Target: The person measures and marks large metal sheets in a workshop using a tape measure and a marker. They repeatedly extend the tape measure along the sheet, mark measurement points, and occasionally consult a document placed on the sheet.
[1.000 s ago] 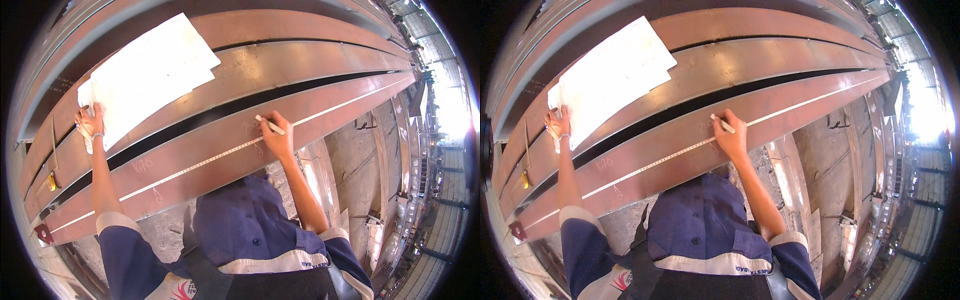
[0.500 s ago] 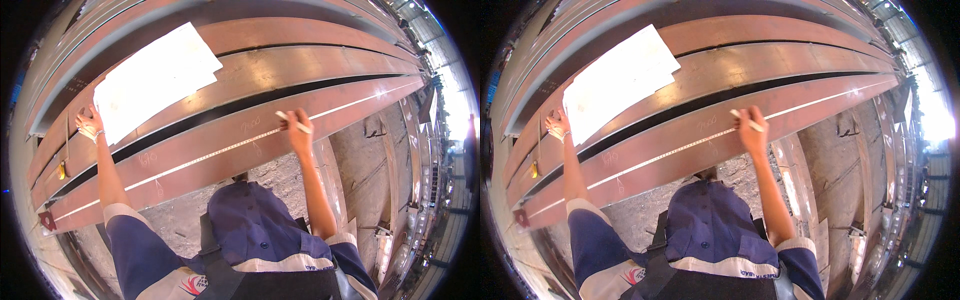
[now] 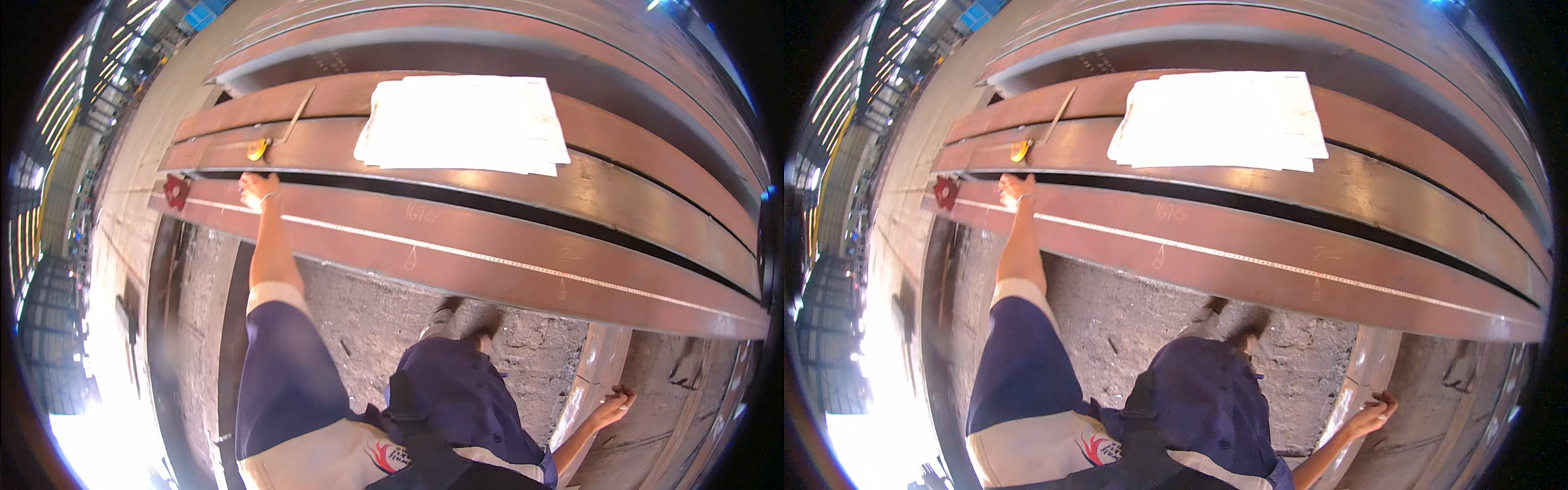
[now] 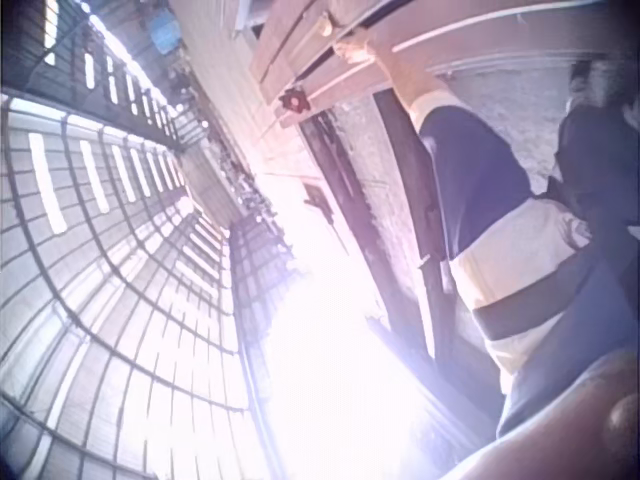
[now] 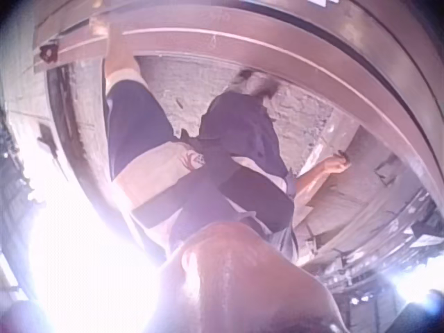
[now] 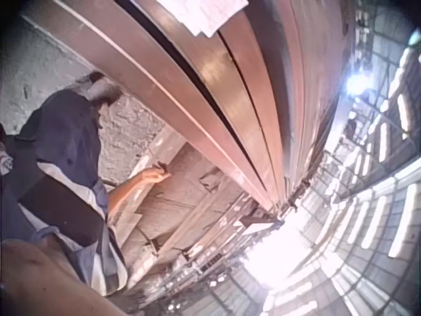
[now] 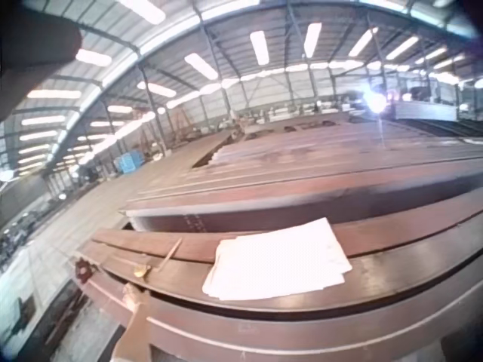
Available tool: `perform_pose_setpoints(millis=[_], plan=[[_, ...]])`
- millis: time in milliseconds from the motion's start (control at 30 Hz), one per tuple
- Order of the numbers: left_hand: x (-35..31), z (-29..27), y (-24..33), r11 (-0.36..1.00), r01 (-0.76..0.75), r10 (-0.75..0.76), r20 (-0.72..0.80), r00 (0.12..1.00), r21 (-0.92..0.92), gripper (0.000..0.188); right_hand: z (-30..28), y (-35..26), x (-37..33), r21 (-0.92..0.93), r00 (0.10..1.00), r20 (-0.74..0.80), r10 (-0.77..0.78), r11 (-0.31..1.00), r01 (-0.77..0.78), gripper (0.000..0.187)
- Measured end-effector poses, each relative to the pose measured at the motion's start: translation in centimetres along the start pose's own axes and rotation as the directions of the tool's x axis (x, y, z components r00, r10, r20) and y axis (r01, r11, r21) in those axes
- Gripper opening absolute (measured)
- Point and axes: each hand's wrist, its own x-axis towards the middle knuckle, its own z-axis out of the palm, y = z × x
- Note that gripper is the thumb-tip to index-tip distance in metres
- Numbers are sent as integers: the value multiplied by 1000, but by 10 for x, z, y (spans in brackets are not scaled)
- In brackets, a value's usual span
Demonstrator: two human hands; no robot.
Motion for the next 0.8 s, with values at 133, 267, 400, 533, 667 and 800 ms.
perform_pose_setpoints(millis=[133,267,400,533,667,800], plan=[[35,18,-19,996,-63,65,22,998,-70,78,28,0,-60,-151,997,-4,-74,986,73,30],[101,78,-33,979,-173,179,51,983,-104,89,79,-46,-105,-46,998,59,11,999,-8,29],[182,133,-36,917,-328,383,272,883,-226,98,126,-105,-137,3,995,95,3,1000,-3,25],[215,174,-44,837,-343,471,242,848,-427,96,155,-166,-176,-89,980,195,32,996,-15,24],[226,206,-54,878,-413,455,155,877,-244,97,171,-200,-207,-80,969,239,-56,994,77,23],[246,223,-58,849,-460,504,136,853,-260,101,183,-218,-224,-87,947,317,-45,993,77,20]])
